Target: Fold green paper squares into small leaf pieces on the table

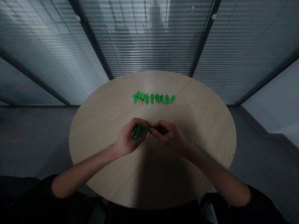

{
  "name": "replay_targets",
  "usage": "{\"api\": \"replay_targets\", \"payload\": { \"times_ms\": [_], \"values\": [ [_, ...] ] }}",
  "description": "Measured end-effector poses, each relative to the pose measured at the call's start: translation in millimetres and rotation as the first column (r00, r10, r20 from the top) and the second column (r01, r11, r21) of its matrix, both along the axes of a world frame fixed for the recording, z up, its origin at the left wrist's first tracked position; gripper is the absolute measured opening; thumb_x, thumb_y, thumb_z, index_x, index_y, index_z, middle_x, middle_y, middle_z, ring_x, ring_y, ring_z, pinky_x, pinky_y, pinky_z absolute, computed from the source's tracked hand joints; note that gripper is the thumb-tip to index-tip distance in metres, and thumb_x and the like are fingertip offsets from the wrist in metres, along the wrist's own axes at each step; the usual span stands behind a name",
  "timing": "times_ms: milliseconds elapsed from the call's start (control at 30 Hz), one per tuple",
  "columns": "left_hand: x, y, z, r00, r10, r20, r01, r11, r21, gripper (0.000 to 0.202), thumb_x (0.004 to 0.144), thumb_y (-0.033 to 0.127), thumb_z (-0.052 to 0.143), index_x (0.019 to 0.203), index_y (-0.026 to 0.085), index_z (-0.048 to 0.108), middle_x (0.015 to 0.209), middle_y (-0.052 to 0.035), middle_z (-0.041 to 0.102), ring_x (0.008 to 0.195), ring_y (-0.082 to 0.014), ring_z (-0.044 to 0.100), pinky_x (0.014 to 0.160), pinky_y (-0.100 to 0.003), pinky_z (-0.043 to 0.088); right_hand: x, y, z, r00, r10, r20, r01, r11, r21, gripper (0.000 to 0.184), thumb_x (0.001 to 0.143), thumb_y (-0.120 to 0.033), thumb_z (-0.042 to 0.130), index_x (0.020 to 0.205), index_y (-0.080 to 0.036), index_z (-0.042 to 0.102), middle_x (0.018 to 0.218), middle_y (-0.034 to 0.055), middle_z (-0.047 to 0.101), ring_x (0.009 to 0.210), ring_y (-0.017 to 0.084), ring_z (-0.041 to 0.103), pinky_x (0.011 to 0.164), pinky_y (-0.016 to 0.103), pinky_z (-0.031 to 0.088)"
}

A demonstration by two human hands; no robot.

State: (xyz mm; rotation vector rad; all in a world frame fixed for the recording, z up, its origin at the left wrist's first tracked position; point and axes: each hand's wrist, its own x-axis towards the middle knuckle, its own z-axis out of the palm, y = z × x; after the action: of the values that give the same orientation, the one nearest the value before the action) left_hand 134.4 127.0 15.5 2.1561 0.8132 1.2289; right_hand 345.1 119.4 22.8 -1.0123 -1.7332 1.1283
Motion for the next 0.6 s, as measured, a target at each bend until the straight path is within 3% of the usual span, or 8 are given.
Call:
{"api": "replay_targets", "payload": {
  "times_ms": [167, 300, 467, 600],
  "values": [
    [0.4, -0.5, 2.8, 1.0, -0.011, 0.009, 0.011, 1.0, -0.027, 0.033, 0.092, 0.016, 0.066, 0.122, 0.021, 0.053, 0.111, -0.0098, 0.073, 0.093, -0.0178, 0.072, 0.078, -0.031, 0.059, -0.5, 0.4, -0.7, 0.997, -0.026, -0.068, 0.023, 0.999, -0.039, 0.024, 0.094, -0.042, 0.071, 0.09, -0.018, 0.07, 0.068, -0.0007, 0.065, 0.056, 0.011, 0.06, 0.053, 0.022, 0.048],
    [-1.0, 0.9, 2.5, 0.999, -0.039, 0.036, 0.041, 0.998, -0.044, 0.045, 0.09, 0.012, 0.065, 0.132, 0.021, 0.051, 0.125, -0.0133, 0.069, 0.108, -0.0215, 0.072, 0.093, -0.038, 0.059, 1.5, 1.5, -2.6, 0.993, -0.039, -0.11, 0.037, 0.999, -0.023, 0.024, 0.096, -0.042, 0.068, 0.088, -0.019, 0.065, 0.068, -0.0025, 0.062, 0.056, 0.01, 0.059, 0.052, 0.021, 0.047],
    [-3.4, 3.5, 0.0, 0.999, 0.004, -0.049, -0.004, 1.0, 0.003, 0.043, 0.095, 0.012, 0.059, 0.137, 0.019, 0.056, 0.126, -0.0125, 0.071, 0.112, -0.0218, 0.071, 0.095, -0.038, 0.058, 1.9, 2.4, -5.6, 0.998, -0.007, -0.061, 0.006, 1.0, -0.02, 0.025, 0.099, -0.044, 0.064, 0.094, -0.02, 0.065, 0.067, -0.0038, 0.06, 0.055, 0.009, 0.056, 0.051, 0.021, 0.044],
    [-5.1, 3.8, -1.0, 0.997, -0.017, -0.073, 0.02, 0.999, 0.033, 0.053, 0.092, 0.008, 0.059, 0.144, 0.019, 0.053, 0.135, -0.0136, 0.069, 0.121, -0.0224, 0.069, 0.102, -0.038, 0.058, -0.6, 1.7, -3.2, 0.998, -0.007, -0.066, 0.005, 1.0, -0.028, 0.027, 0.097, -0.046, 0.067, 0.094, -0.019, 0.067, 0.068, -0.003, 0.062, 0.054, 0.009, 0.057, 0.051, 0.021, 0.045]
  ]
}}
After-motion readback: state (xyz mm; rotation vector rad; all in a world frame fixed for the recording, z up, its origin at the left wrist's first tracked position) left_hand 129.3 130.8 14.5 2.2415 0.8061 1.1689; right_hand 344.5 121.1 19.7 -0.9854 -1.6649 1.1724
